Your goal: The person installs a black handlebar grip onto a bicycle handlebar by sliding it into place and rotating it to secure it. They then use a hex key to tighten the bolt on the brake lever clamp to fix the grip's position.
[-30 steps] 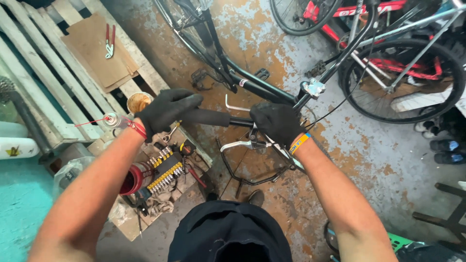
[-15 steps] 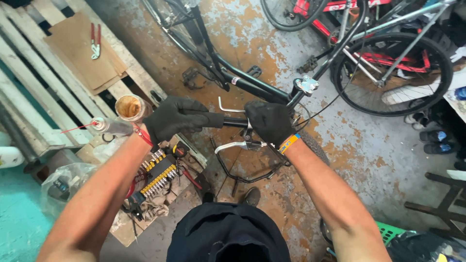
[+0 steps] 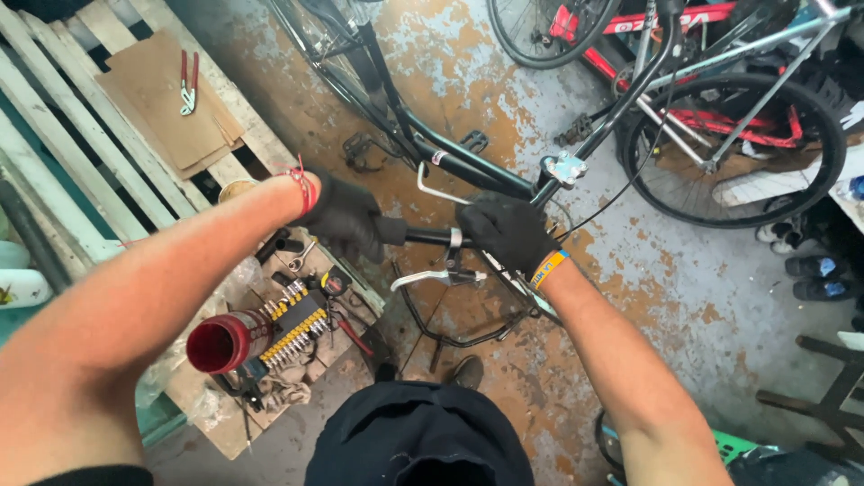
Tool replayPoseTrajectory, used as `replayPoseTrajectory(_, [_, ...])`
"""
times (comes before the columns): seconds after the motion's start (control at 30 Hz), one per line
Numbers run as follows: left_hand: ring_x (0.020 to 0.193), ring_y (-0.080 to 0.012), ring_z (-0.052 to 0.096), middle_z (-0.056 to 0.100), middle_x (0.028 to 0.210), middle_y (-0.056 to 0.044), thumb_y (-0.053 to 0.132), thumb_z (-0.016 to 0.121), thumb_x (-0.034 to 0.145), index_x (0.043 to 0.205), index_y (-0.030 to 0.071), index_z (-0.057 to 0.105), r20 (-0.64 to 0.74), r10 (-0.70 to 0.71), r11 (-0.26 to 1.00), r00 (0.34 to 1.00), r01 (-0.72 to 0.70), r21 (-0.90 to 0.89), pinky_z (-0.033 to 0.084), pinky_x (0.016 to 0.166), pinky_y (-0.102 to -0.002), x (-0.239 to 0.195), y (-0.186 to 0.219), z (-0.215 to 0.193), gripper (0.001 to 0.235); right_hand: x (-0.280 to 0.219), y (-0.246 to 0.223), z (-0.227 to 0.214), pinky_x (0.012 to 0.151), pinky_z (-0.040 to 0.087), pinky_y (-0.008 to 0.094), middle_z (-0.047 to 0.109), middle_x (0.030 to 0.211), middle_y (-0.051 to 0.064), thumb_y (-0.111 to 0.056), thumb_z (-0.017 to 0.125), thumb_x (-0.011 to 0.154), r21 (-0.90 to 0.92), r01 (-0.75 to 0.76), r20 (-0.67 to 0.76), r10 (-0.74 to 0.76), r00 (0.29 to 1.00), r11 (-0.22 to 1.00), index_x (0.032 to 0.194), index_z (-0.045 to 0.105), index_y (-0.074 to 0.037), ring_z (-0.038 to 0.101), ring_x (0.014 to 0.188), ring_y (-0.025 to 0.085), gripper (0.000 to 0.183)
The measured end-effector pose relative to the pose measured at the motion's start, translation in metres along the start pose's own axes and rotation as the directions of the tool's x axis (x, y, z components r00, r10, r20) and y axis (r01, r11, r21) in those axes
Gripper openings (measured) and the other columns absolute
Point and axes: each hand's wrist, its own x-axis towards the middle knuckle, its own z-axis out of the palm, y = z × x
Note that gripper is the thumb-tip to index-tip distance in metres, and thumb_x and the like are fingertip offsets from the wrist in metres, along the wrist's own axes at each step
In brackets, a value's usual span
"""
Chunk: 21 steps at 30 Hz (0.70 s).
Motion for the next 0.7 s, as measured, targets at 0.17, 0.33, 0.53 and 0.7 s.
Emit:
replayPoseTrajectory(0.17, [0.049, -0.0273, 0.069, 0.071, 0.06, -0.013, 0.035, 0.09, 0.075, 0.078, 0.011, 0.08, -0.038, -0.091, 0.992, 0.995, 0.094, 0.086, 0.058, 0.046, -0.035, 0.026, -0.007, 0.009, 0.026, -0.003, 0.008, -0.008, 0.083, 0.059, 0.039, 0.073, 0.1, 0.008, -0.048, 0.069, 0.095, -0.131, 0.087, 0.226, -0.056, 0.973, 0.988, 0.096, 0.072, -0.015, 0.074, 0.095, 0.032, 0.033])
replayPoseTrajectory(0.33, [0.058, -0.0252, 0.073, 0.076, 0.067, -0.012, 0.028, 0.087, 0.078, 0.085, 0.011, 0.08, -0.075, -0.077, 0.97, 0.994, 0.092, 0.225, 0.061, 0.053, -0.033, 0.0, 0.02, 0.005, 0.02, -0.004, 0.014, -0.021, 0.091, 0.059, 0.054, 0.067, 0.124, 0.015, -0.047, 0.07, 0.09, -0.117, 0.067, 0.394, -0.015, 0.919, 0.991, 0.122, 0.067, -0.017, 0.07, 0.108, 0.045, 0.043])
replayPoseTrajectory(0.53, [0.068, -0.0304, 0.074, 0.076, 0.073, -0.019, 0.023, 0.082, 0.084, 0.094, 0.002, 0.073, -0.026, -0.022, 0.975, 0.999, 0.027, 0.219, 0.063, 0.061, -0.034, -0.017, 0.028, 0.004, 0.025, 0.005, 0.019, -0.006, 0.09, 0.061, 0.055, 0.06, 0.123, 0.012, -0.03, 0.071, 0.085, -0.277, 0.08, 0.486, 0.068, 0.871, 0.957, 0.114, 0.059, -0.019, 0.071, 0.101, 0.047, 0.033])
replayPoseTrajectory(0.7, [0.08, -0.0312, 0.078, 0.075, 0.07, -0.008, 0.051, 0.081, 0.081, 0.086, 0.014, 0.078, -0.218, 0.171, 0.762, 0.961, 0.011, 0.647, 0.065, 0.063, -0.042, -0.002, 0.017, 0.007, 0.037, -0.005, 0.035, 0.017, 0.074, 0.061, 0.035, 0.067, 0.098, 0.001, -0.033, 0.071, 0.085, -0.392, 0.232, 0.276, -0.127, 0.953, 0.89, 0.099, 0.066, -0.022, 0.075, 0.088, 0.029, 0.018])
